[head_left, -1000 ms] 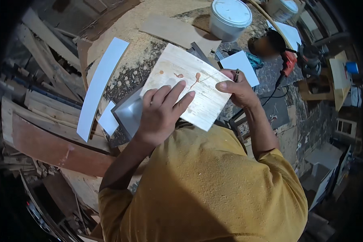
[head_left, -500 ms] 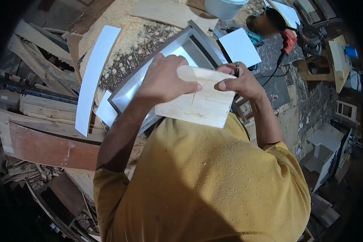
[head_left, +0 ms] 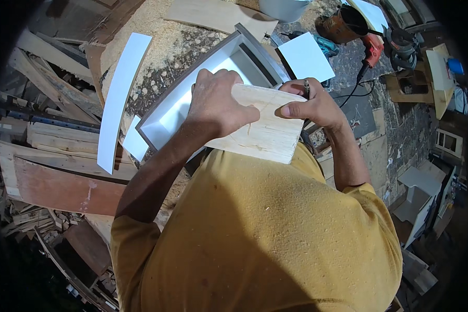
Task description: Assemble and mark wooden boards for a structure in a woodworking shop.
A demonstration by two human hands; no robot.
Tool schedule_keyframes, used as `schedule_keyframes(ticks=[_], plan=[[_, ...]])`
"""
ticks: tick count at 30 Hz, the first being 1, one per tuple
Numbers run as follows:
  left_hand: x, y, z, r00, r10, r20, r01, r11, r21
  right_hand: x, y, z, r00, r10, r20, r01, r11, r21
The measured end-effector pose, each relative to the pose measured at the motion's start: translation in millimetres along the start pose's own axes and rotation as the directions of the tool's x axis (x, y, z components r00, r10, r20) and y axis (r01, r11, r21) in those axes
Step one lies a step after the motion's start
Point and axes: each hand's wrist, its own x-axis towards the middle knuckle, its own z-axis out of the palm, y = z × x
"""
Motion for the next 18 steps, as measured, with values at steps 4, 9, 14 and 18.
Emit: schedule_keyframes(ticks=[4,9,14,18], plan=[[3,-1,4,1.000,-0.003,-0.002,0.003,1.000,-0.028,2,1,-5,0.999,0.001,0.034,-0.001,1.000,-0.001],[6,-19,13,0.991,0.125,-0.044,-0.131,0.971,-0.198,4,5,-8,0.999,-0.030,0.032,0.031,0.999,-0.016],[-1,-9,9,0.997,0.058,0.047,-0.053,0.994,-0.096,-1,4,-5,1.000,-0.016,-0.014,0.016,0.999,-0.041],[-5,-7,10,0.999,0.028,0.043,-0.026,0.998,-0.054,-5,6,0,1.000,-0.016,0.016,0.016,1.000,-0.005]])
